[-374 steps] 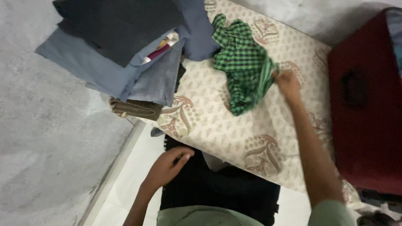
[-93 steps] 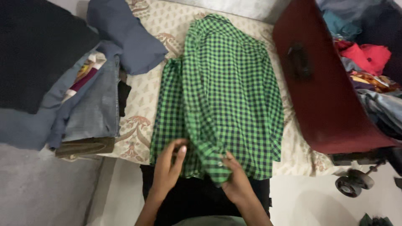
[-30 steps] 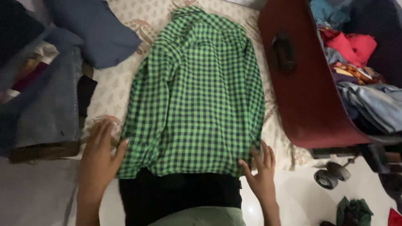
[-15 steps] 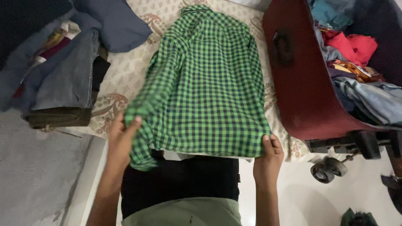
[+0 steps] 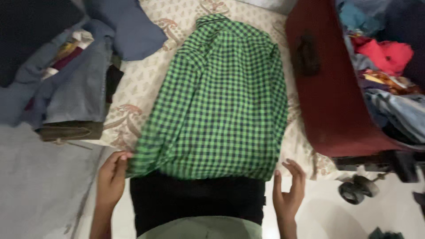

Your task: The person folds a pair of grey trousers, a black t-shirt, and a green checkered shirt by hand on a bed before placing them into a suitcase.

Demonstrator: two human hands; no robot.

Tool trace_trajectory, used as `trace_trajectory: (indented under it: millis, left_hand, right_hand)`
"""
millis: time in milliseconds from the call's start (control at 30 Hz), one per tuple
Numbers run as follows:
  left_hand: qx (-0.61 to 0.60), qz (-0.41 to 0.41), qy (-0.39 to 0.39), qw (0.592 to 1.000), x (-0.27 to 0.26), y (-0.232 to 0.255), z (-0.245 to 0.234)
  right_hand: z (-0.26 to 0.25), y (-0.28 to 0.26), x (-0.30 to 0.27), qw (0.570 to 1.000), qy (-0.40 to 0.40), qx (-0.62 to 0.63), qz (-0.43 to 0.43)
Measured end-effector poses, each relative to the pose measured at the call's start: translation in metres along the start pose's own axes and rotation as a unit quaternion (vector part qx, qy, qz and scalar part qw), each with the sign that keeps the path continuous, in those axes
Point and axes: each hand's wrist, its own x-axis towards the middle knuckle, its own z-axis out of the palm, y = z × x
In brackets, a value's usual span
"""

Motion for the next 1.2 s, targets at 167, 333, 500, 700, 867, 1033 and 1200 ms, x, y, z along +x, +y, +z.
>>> trace_trajectory:
  millis: [167,333,500,700,867,1033,1200]
  left_hand:
    - [-0.017,-0.043,-0.026,0.999,-0.002,0.014,0.003]
    - [0.151,0.023,0.041,0.987,-0.009,0.029,0.013]
    - [-0.039,-0.152,0.061,0.986,0.011,0.033,-0.017]
    - [-0.557,0.004,-0.096,0.825,0.047,0.066,-0.047]
    - [-0.26,0.003,-0.037,0.965,0.038,0.068,-0.04]
    - [-0.066,0.009,0.005,0.998,0.016,0.023,-0.032]
    - [-0.325,-0.136,-0.078,0.933,0.011,-0.016,-0.061]
  right_hand:
    - [0.029,-0.054,0.031,0.987,-0.099,0.095,-0.087]
    - [0.092,-0.114,0.034,0.938,-0.294,0.12,-0.136]
    - [0.142,-0.164,0.021,0.88,-0.436,0.173,-0.076]
    - [0.201,-0.214,0.012,0.758,-0.484,0.436,-0.042]
    - [0.221,-0.242,0.007,0.731,-0.46,0.504,-0.021]
    - [0.208,-0.249,0.02,0.744,-0.417,0.523,0.018]
    - [0.186,-0.271,0.066,0.794,-0.474,0.38,-0.015]
